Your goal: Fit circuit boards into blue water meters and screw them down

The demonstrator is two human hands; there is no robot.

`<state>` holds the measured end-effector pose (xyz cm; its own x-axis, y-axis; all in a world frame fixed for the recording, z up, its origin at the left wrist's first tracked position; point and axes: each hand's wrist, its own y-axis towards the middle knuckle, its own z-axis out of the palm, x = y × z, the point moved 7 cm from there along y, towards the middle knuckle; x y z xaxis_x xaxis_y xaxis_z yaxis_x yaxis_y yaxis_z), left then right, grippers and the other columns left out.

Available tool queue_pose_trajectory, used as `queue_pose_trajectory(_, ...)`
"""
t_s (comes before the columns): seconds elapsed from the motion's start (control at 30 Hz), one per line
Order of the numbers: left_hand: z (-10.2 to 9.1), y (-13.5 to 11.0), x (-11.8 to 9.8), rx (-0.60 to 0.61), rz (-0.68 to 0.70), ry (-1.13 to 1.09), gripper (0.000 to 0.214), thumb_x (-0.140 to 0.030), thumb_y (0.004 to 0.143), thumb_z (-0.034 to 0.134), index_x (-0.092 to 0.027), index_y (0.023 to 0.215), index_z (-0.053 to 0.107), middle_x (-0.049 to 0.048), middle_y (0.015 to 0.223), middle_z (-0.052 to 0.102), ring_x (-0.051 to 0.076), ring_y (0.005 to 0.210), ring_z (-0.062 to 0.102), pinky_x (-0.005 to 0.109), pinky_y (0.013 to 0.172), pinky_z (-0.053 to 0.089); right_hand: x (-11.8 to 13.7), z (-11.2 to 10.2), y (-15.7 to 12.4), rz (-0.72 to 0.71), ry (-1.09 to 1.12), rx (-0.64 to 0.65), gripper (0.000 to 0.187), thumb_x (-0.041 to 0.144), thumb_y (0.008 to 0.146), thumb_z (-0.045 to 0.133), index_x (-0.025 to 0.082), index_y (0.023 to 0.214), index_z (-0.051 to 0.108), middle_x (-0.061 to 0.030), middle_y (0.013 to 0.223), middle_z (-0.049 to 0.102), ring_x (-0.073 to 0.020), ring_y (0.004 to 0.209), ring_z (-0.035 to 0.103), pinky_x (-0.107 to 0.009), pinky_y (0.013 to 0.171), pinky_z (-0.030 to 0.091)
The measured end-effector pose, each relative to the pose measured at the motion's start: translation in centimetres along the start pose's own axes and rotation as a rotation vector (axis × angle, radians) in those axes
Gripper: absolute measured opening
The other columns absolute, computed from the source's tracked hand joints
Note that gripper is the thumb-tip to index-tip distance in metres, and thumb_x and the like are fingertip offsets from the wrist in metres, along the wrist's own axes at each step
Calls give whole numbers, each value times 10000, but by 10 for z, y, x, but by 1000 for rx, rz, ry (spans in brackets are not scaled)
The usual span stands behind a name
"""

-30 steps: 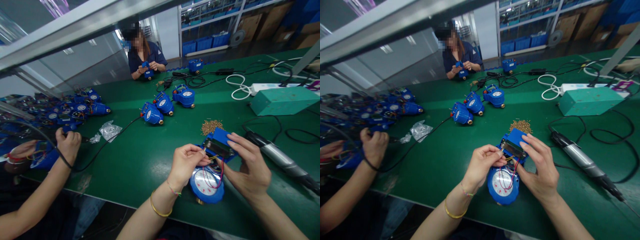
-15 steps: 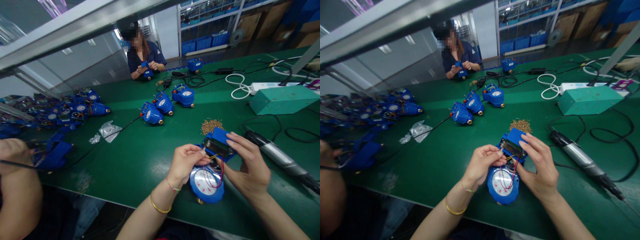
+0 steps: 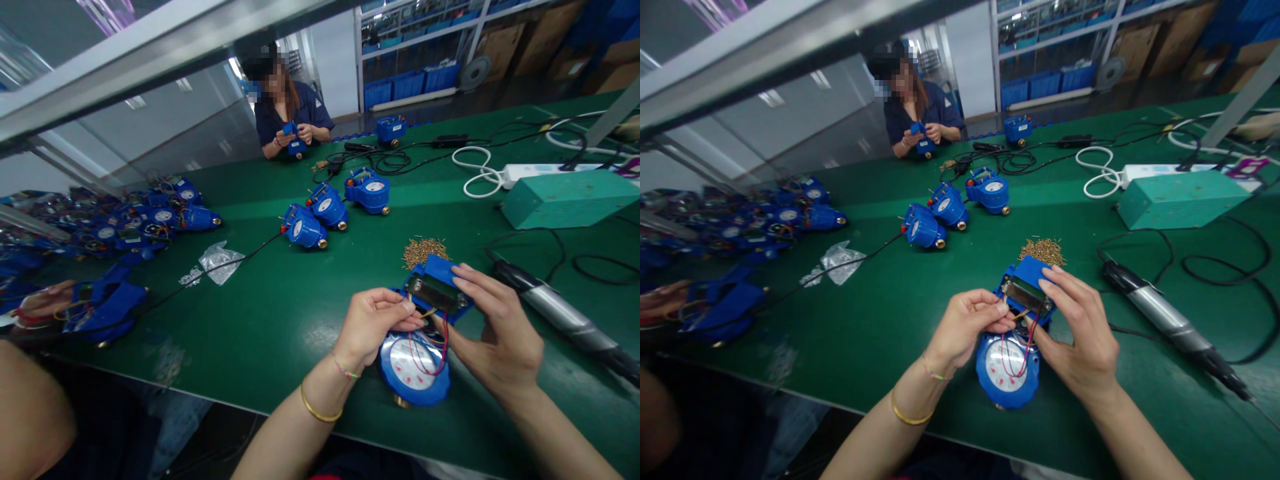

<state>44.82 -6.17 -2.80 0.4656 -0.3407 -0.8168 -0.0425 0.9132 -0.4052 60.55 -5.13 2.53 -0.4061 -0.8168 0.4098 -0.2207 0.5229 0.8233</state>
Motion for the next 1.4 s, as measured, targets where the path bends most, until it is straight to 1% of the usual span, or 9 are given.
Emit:
queue_pose_trajectory(0.13, -2, -1, 0, -9, 13, -5, 458, -371, 543, 943, -89, 760, 655, 76, 675, 751, 176, 600, 743, 282, 666, 625, -2, -1, 0, 13, 11, 2, 667, 92, 771, 765, 203, 1391, 545, -141, 1297, 618, -320, 1188, 609, -497, 1006, 501)
queue_pose_trajectory(0.27, -3, -1, -1, -4, 24, -23, 466, -360, 527, 951, -88, 760, 653, 75, 674, 752, 175, 602, 744, 270, 665, 621, -3, -2, -1, 14, 18, -4, 661, 73, 750, 775, 176, 1367, 563, -156, 1279, 625, -325, 1176, 614, -492, 996, 505)
queue_pose_trajectory(0.4, -3, -2, -2, -1, 36, -22, 460, -358, 535, 950, -89, 768, 658, 69, 672, 750, 177, 618, 749, 274, 681, 621, -5, -2, -2, 45, 46, -4, 657, 82, 746, 781, 173, 1360, 568, -160, 1279, 623, -331, 1167, 616, -502, 982, 510)
queue_pose_trajectory(0.53, -2, -1, -2, -6, 32, -27, 462, -355, 512, 956, -88, 748, 663, 64, 650, 743, 159, 587, 735, 245, 642, 609, -4, -2, -3, 51, 52, 0, 664, 75, 743, 780, 173, 1364, 567, -159, 1284, 619, -331, 1172, 611, -508, 1000, 494)
queue_pose_trajectory(0.7, -1, 0, -1, -18, 14, -27, 468, -351, 490, 961, -80, 738, 672, 79, 663, 749, 153, 562, 723, 235, 606, 599, -2, -2, 0, 32, 27, 6, 652, 73, 746, 777, 162, 1358, 569, -163, 1278, 620, -323, 1169, 612, -479, 994, 497)
queue_pose_trajectory(0.83, 0, -2, -1, -10, 16, -34, 444, -357, 538, 942, -71, 764, 689, 109, 723, 769, 153, 585, 731, 233, 612, 601, -2, -1, 0, 35, 21, 10, 654, 70, 750, 772, 171, 1362, 566, -158, 1282, 618, -320, 1178, 608, -481, 1006, 489)
queue_pose_trajectory(1.07, 3, -5, -5, -13, 67, -61, 407, -363, 588, 914, -80, 751, 671, 83, 676, 764, 120, 563, 724, 167, 564, 582, -4, -2, -1, 38, 25, 14, 652, 69, 757, 770, 166, 1367, 562, -163, 1282, 619, -317, 1179, 607, -479, 1006, 490)
queue_pose_trajectory(1.3, 3, -5, -5, -12, 56, -45, 426, -363, 579, 915, -85, 785, 666, 76, 674, 760, 127, 569, 727, 181, 581, 591, -1, -4, 0, 7, -11, 9, 641, 70, 752, 776, 144, 1354, 566, -178, 1270, 623, -322, 1173, 612, -478, 996, 498)
queue_pose_trajectory(1.4, 2, -5, -5, -37, 65, -16, 399, -392, 642, 881, -90, 785, 665, 89, 692, 761, 155, 595, 741, 226, 616, 607, 0, -5, 1, 0, -10, 7, 639, 61, 750, 773, 147, 1349, 568, -177, 1271, 623, -324, 1173, 613, -482, 995, 501)
